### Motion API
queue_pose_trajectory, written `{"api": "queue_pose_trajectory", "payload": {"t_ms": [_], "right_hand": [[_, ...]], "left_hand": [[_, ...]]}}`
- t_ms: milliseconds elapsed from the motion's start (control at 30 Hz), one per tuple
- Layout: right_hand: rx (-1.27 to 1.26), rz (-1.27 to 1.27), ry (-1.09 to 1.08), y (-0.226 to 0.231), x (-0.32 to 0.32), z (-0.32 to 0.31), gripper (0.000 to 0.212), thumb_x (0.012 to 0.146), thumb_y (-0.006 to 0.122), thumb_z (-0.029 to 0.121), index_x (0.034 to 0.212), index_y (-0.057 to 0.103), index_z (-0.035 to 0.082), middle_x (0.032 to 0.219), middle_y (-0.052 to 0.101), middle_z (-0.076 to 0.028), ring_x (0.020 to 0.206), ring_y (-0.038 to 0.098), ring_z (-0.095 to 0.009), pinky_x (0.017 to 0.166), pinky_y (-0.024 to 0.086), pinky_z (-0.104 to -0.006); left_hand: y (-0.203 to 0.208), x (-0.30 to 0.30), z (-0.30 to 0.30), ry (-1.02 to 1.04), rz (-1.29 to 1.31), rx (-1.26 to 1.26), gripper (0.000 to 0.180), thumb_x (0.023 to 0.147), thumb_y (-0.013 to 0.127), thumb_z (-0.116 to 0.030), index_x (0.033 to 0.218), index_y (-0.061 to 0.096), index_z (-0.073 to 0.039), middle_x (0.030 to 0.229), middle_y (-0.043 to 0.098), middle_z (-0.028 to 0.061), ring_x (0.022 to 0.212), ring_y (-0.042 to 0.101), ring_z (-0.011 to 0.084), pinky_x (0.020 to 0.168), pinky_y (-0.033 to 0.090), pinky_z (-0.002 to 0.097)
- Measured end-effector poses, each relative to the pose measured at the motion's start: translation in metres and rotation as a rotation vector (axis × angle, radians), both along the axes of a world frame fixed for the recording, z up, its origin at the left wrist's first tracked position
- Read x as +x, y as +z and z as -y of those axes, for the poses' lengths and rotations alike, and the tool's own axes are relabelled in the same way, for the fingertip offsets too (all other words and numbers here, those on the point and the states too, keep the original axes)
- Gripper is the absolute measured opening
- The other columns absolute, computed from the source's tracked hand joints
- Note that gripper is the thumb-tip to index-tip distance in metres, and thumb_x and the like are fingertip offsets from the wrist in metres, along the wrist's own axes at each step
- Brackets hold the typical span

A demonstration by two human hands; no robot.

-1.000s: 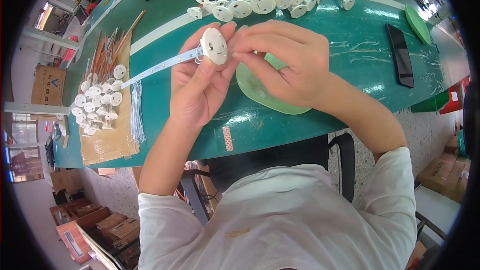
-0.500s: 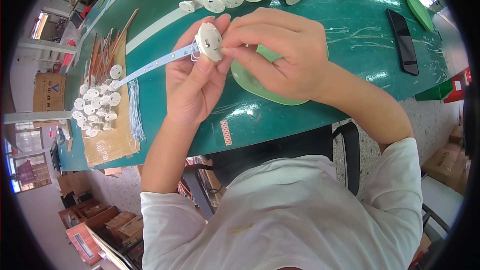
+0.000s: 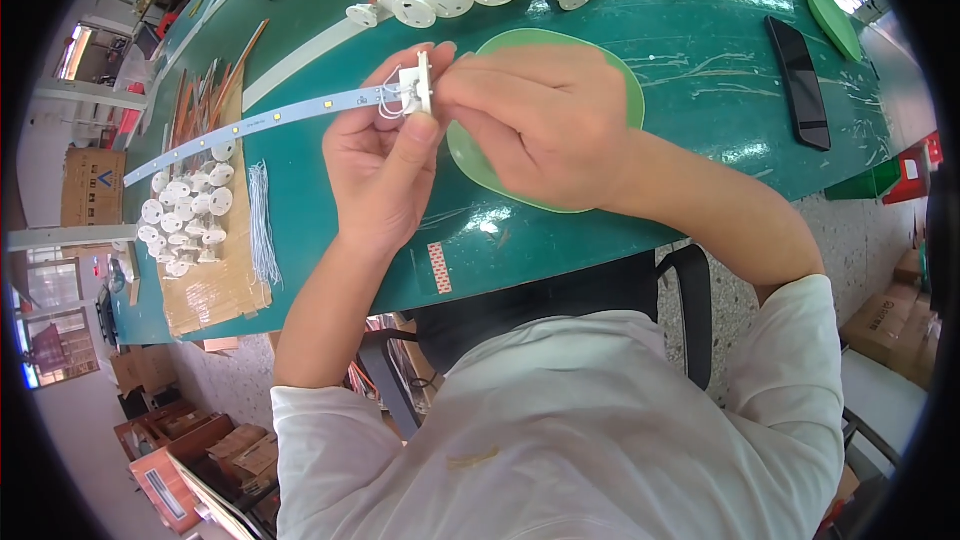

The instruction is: The recorder is assembling LED light strips by attaching plastic circular bases and testing them on a power rail.

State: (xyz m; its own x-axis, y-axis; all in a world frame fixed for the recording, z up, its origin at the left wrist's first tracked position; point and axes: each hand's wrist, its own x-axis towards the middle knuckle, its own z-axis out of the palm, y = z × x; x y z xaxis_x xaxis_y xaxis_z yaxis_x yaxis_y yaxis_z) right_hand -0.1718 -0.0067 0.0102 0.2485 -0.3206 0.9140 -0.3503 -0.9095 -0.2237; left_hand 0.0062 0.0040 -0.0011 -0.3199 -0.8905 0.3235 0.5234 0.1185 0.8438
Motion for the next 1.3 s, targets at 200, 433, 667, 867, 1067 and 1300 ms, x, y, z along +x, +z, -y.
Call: {"api": "queue_pose_trajectory", "payload": {"t_ms": [200, 433, 667, 867, 1067, 1300], "right_hand": [[0.048, 0.082, 0.074, 0.001, -0.001, 0.009, 0.016, 0.075, 0.071, -0.001, 0.090, 0.069, 0.003, 0.080, 0.069, -0.009, 0.063, 0.065, -0.024, 0.054, 0.051, -0.0299], [0.115, -0.031, 0.017, 0.011, 0.003, 0.004, 0.015, 0.075, 0.070, -0.001, 0.089, 0.069, 0.004, 0.082, 0.069, -0.011, 0.067, 0.067, -0.026, 0.059, 0.053, -0.0296], [0.305, 0.015, 0.014, 0.009, 0.010, 0.001, 0.018, 0.080, 0.070, 0.000, 0.097, 0.067, 0.000, 0.093, 0.070, -0.013, 0.077, 0.068, -0.023, 0.064, 0.055, -0.0300], [0.340, -0.097, 0.073, 0.006, 0.001, 0.005, 0.017, 0.081, 0.070, 0.002, 0.098, 0.067, 0.000, 0.095, 0.069, -0.012, 0.079, 0.067, -0.022, 0.062, 0.054, -0.0290], [0.372, -0.106, 0.168, 0.010, 0.004, 0.008, 0.013, 0.084, 0.068, 0.005, 0.096, 0.067, 0.000, 0.091, 0.068, -0.012, 0.075, 0.066, -0.023, 0.060, 0.053, -0.0299], [0.533, -0.204, 0.080, 0.009, -0.009, 0.010, 0.007, 0.091, 0.057, 0.005, 0.088, 0.062, 0.002, 0.077, 0.064, -0.013, 0.068, 0.063, -0.031, 0.061, 0.048, -0.0379]], "left_hand": [[0.002, 0.002, 0.009, -0.047, -0.075, 0.019, 0.046, 0.093, 0.062, -0.008, 0.135, 0.047, 0.004, 0.136, 0.051, 0.0245, 0.126, 0.052, 0.0286, 0.105, 0.044, 0.0404], [0.005, 0.000, 0.004, 0.125, 0.068, -0.060, 0.039, 0.091, 0.062, -0.001, 0.129, 0.053, 0.006, 0.132, 0.055, 0.0228, 0.119, 0.057, 0.0242, 0.102, 0.045, 0.0364], [0.048, 0.049, 0.037, 0.383, 0.483, -0.015, 0.025, 0.089, 0.071, -0.017, 0.101, 0.066, 0.005, 0.088, 0.071, 0.0104, 0.082, 0.068, 0.0144, 0.075, 0.053, 0.0266], [0.121, 0.243, 0.068, 0.862, 1.343, 0.041, 0.054, 0.086, 0.065, -0.051, 0.091, 0.073, 0.002, 0.065, 0.064, 0.0079, 0.064, 0.063, 0.0140, 0.062, 0.051, 0.0303], [0.146, 0.359, 0.064, 0.852, 2.189, 0.081, 0.059, 0.081, 0.061, -0.056, 0.080, 0.070, 0.002, 0.074, 0.067, 0.0226, 0.079, 0.068, 0.0397, 0.076, 0.053, 0.0440], [0.161, 0.266, 0.079, 0.878, 2.590, 0.175, 0.054, 0.080, 0.064, -0.054, 0.107, 0.070, -0.008, 0.110, 0.068, 0.0180, 0.101, 0.066, 0.0349, 0.083, 0.054, 0.0484]]}}
